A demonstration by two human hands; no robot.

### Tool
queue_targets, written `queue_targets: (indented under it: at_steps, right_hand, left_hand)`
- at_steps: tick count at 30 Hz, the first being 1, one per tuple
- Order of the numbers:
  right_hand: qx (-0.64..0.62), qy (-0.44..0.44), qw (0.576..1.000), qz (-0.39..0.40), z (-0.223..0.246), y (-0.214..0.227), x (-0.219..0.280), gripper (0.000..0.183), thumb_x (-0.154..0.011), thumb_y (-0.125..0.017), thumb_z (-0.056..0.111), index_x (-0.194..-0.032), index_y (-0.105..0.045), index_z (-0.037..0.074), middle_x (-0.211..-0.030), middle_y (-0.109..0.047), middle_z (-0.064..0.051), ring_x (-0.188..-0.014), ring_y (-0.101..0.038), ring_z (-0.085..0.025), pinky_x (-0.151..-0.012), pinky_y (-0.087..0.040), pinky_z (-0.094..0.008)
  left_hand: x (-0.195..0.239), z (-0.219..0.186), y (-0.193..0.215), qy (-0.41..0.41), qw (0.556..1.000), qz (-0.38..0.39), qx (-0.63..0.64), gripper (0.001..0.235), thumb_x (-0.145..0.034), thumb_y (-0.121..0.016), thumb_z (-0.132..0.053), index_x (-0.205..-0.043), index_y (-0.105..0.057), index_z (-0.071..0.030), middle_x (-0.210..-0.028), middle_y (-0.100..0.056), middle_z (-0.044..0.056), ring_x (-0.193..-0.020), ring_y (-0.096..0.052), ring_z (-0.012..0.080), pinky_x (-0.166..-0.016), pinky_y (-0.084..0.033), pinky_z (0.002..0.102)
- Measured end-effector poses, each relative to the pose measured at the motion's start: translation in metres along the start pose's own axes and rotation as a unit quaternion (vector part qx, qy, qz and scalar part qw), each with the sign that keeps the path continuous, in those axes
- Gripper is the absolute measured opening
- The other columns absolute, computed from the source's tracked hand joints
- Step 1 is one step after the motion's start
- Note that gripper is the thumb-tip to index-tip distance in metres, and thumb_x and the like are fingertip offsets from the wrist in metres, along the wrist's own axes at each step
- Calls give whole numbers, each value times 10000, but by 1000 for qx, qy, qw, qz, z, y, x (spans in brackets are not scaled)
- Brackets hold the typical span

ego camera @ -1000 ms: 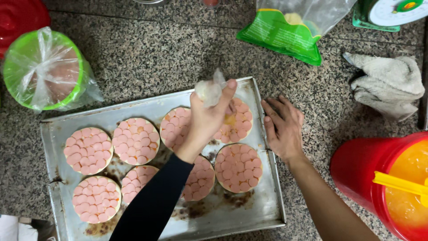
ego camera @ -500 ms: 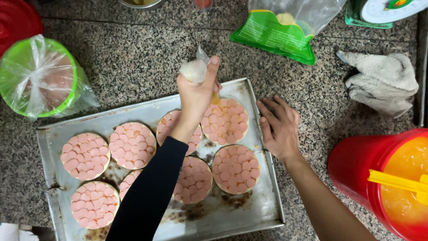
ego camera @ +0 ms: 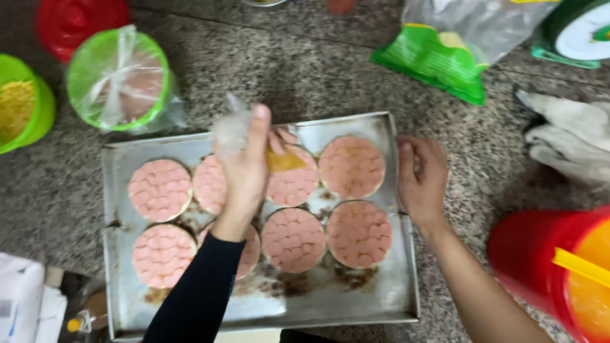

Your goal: The person prepares a piping bag with a yellow sauce, then pipes the sauce onto round pizza bases topped with sliced meat. They then sprinkle corn kernels over the pizzas on the tray.

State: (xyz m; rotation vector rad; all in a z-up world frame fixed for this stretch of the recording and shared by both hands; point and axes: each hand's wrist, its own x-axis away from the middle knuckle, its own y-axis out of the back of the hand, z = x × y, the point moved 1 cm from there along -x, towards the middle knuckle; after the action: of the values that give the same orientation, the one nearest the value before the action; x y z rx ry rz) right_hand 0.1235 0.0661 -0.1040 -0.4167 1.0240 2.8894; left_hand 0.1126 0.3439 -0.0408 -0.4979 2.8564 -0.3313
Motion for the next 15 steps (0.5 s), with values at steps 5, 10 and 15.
queue_targets:
  at_steps: [5, 10, 15]
  right_hand:
    - [-138, -50, 986, 78, 46, -25, -8, 200, -1079, -549, 117, -1156, -700, 12, -944, -726, -87, -854, -698, -154, -750, -550, -292]
    - [-165, -94, 974, 121, 54, -30, -2, 235, -1078, -530, 130, -1173, -700, -2, -878, -732, -54, -776, -663, -86, -693, -543, -239]
    - [-185, -98, 972, 110, 51, -33, 3, 241, -1090, -518, 125, -1187, -689, -14, -901, -720, -56, -821, -664, -85, -718, -544, -237]
  left_hand:
    - [7, 32, 3, 69, 995, 0, -65, 310, -1019, -676, -262, -794, -639, -52, -661, -665, 19, -546, -658, 107, -483, -472, 240]
    - [9, 59, 9, 111, 989, 17, -97, 275, -987, -717, -260, -803, -643, -70, -630, -622, -7, -522, -595, 81, -477, -453, 225]
    - [-27, 63, 25, 85, 994, -52, -44, 319, -976, -726, -255, -733, -600, -91, -612, -596, -45, -470, -566, 58, -434, -427, 231]
